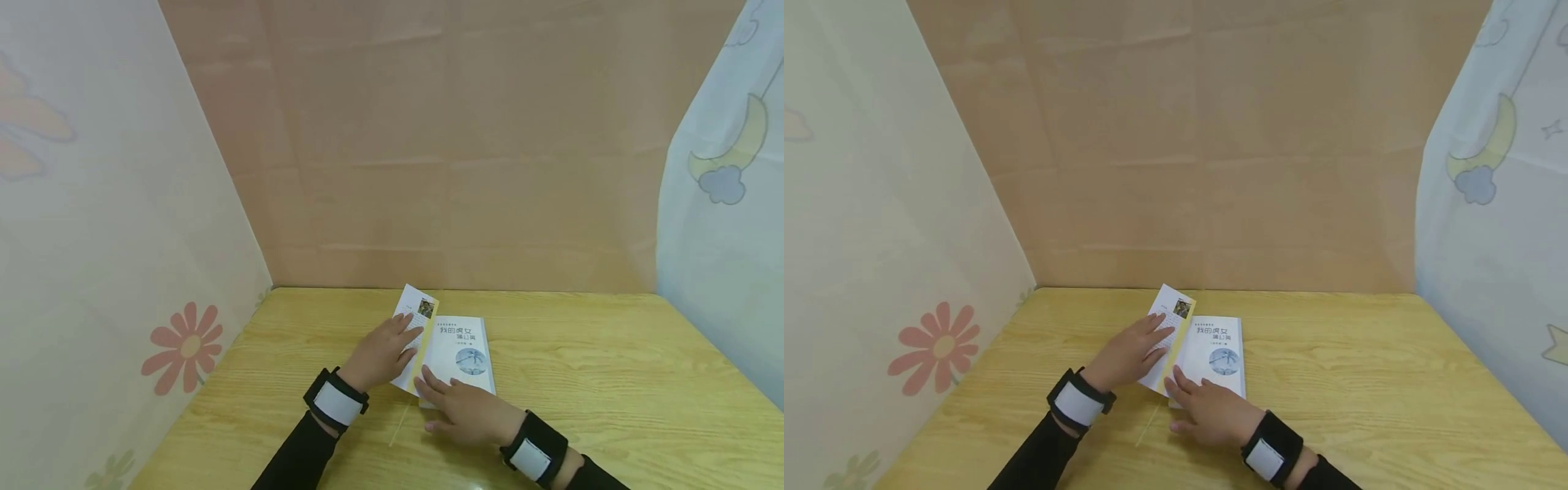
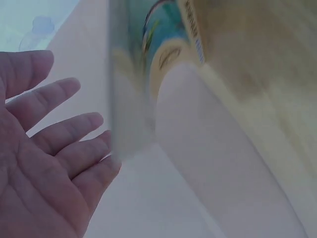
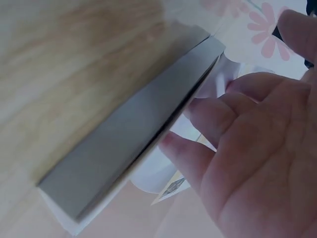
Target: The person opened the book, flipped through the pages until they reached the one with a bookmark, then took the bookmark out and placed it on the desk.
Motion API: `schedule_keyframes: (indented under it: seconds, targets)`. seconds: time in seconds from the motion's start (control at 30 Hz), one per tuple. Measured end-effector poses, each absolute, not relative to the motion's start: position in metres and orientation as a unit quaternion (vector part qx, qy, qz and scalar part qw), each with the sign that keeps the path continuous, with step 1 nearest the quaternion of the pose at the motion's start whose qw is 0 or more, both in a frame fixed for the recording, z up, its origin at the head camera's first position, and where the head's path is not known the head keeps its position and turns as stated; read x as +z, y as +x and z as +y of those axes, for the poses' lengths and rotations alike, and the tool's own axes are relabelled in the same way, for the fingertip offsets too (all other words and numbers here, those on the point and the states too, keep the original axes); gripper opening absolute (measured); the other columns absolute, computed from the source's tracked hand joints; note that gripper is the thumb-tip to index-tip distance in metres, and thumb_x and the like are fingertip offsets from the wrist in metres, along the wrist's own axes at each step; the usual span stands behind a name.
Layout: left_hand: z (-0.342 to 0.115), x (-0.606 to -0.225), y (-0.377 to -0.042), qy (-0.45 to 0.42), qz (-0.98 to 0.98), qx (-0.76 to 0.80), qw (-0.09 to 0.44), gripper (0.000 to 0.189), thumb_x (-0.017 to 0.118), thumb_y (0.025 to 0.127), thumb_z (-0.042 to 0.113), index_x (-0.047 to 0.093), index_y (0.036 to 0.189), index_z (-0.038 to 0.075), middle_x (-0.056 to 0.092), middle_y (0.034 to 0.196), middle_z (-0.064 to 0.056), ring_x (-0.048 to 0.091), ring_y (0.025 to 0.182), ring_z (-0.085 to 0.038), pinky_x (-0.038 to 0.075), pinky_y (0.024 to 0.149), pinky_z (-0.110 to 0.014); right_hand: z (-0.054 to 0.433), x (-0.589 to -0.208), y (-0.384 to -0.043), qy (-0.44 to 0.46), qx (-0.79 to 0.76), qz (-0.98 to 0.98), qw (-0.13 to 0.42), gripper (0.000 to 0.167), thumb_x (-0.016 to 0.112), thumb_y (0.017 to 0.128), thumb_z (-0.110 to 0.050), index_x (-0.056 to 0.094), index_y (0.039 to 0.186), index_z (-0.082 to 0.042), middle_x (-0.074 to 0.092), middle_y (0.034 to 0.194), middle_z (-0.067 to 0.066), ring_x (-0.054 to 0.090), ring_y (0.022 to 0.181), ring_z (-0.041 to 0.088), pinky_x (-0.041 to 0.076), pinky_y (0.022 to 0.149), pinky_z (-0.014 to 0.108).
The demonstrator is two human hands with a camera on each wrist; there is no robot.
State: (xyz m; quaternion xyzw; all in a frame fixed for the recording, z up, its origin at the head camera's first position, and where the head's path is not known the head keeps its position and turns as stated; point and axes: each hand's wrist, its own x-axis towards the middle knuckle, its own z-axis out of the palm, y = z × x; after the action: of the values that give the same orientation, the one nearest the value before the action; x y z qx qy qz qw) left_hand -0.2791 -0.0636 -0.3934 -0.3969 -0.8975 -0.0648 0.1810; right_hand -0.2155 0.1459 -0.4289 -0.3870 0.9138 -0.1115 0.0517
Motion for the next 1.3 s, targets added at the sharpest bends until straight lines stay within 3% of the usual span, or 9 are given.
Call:
schedule_keyframes:
  seconds: [0.2, 0.43, 0.67, 1.03, 1.3]
  targets:
    - [-0.052, -0.407, -0.277, -0.389, -0.909, -0.038, 0.144, 0.037, 0.061, 0.097, 0.020, 0.060, 0.133, 0.011, 0.048, 0.143, -0.017, 0.048, 0.129, -0.033, 0.040, 0.104, -0.042, 0.146, -0.426, -0.215, -0.378, -0.124, 0.914, 0.077, 0.070, 0.055, 0.096, -0.047, 0.036, 0.151, -0.008, 0.028, 0.155, 0.015, 0.056, 0.119, 0.024, 0.036, 0.105, 0.051]
    - [-0.051, -0.416, -0.276, -0.391, -0.910, -0.015, 0.137, 0.034, 0.057, 0.099, 0.017, 0.061, 0.132, 0.010, 0.052, 0.139, -0.017, 0.051, 0.125, -0.036, 0.043, 0.101, -0.044, 0.144, -0.424, -0.213, -0.386, -0.119, 0.912, 0.069, 0.068, 0.056, 0.096, -0.046, 0.038, 0.150, -0.008, 0.029, 0.155, 0.014, 0.057, 0.119, 0.023, 0.037, 0.105, 0.050]
    - [-0.055, -0.425, -0.280, -0.369, -0.926, -0.049, 0.068, 0.040, 0.053, 0.102, 0.020, 0.053, 0.141, 0.013, 0.044, 0.145, -0.020, 0.048, 0.127, -0.039, 0.048, 0.094, -0.046, 0.147, -0.425, -0.214, -0.380, -0.130, 0.913, 0.078, 0.067, 0.056, 0.096, -0.045, 0.038, 0.150, -0.010, 0.027, 0.156, 0.011, 0.056, 0.120, 0.024, 0.035, 0.106, 0.050]
    - [-0.059, -0.435, -0.296, -0.354, -0.928, -0.113, 0.002, 0.047, 0.052, 0.101, 0.034, 0.050, 0.144, 0.013, 0.041, 0.148, -0.016, 0.041, 0.134, -0.029, 0.039, 0.104, -0.043, 0.158, -0.416, -0.218, -0.366, -0.131, 0.915, 0.105, 0.065, 0.055, 0.097, -0.046, 0.038, 0.151, -0.016, 0.031, 0.155, 0.003, 0.051, 0.124, 0.031, 0.038, 0.104, 0.050]
    - [-0.059, -0.433, -0.298, -0.345, -0.927, -0.145, -0.021, 0.048, 0.059, 0.098, 0.033, 0.054, 0.140, 0.011, 0.048, 0.143, -0.010, 0.041, 0.135, -0.022, 0.038, 0.106, -0.039, 0.176, -0.410, -0.226, -0.332, -0.133, 0.928, 0.102, 0.072, 0.073, 0.084, -0.044, 0.048, 0.145, -0.013, 0.048, 0.144, 0.011, 0.051, 0.125, 0.032, 0.044, 0.099, 0.048]
